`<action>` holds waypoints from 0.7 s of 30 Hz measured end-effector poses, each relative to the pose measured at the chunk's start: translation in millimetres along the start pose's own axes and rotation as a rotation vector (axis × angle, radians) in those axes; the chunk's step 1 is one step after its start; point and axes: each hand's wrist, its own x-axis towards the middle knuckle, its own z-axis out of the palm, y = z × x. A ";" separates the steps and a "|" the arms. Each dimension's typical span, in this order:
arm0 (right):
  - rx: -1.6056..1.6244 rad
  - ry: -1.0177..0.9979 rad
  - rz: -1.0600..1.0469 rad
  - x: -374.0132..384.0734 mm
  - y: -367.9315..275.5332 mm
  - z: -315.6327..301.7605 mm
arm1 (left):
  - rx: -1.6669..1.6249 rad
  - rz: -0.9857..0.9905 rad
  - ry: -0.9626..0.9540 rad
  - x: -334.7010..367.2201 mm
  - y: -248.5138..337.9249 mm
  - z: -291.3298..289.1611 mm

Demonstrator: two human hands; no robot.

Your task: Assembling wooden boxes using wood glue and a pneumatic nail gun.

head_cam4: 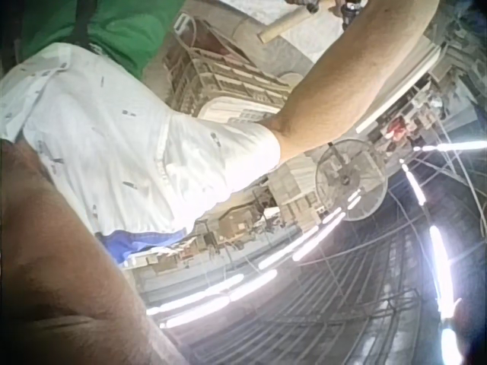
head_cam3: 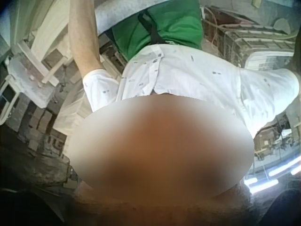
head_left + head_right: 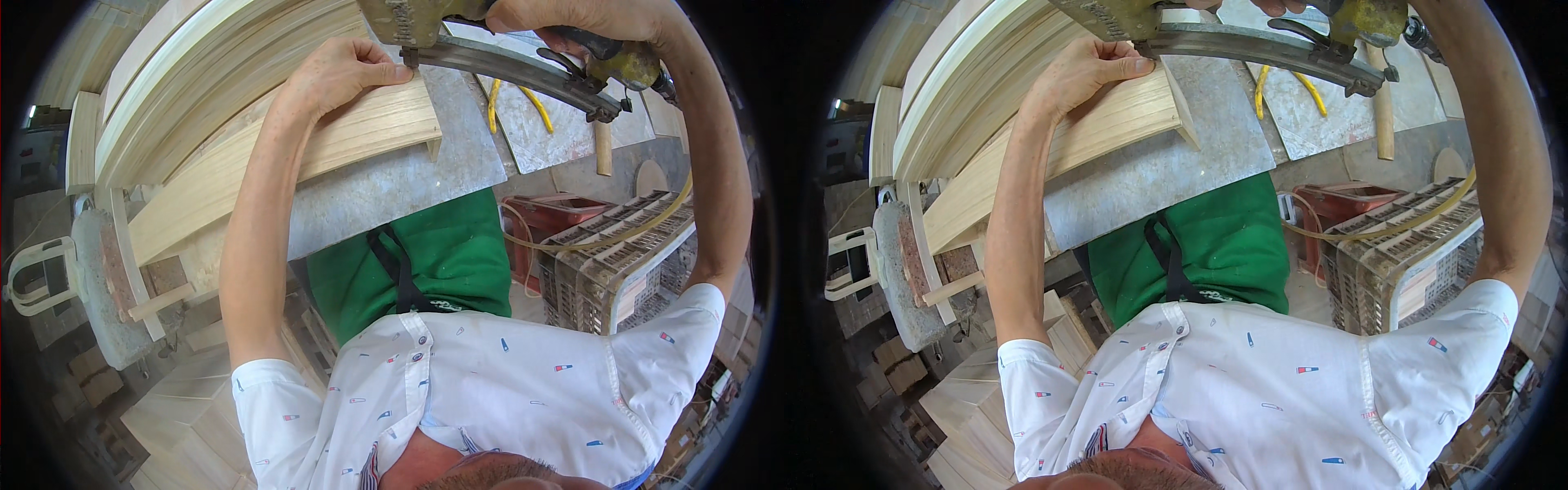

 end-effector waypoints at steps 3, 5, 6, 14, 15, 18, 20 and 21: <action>0.013 -0.007 -0.067 0.2 10.3 0.7 | -0.002 0.028 0.020 2.3 -2.8 1.0; 0.028 -0.007 -0.125 -2.1 14.1 -1.1 | -0.015 0.045 0.013 4.0 -1.5 3.0; 0.000 -0.008 -0.071 -0.1 7.4 -1.8 | -0.007 0.041 0.018 3.5 -2.7 1.8; -0.051 -0.020 0.029 -18.1 3.3 -4.0 | -0.022 0.032 0.043 0.2 -0.1 5.6; -0.072 -0.027 0.008 -16.9 3.5 -2.4 | -0.031 0.080 0.057 3.3 -6.1 5.5; -0.133 -0.052 -0.054 -10.9 6.7 4.3 | -0.026 0.182 0.071 12.2 -18.2 4.8; -0.147 -0.061 -0.076 -11.0 2.5 4.8 | -0.010 0.230 0.069 15.4 -22.1 5.5; -0.149 -0.045 -0.024 -13.7 -9.4 2.8 | -0.011 0.230 0.081 14.6 -20.5 6.4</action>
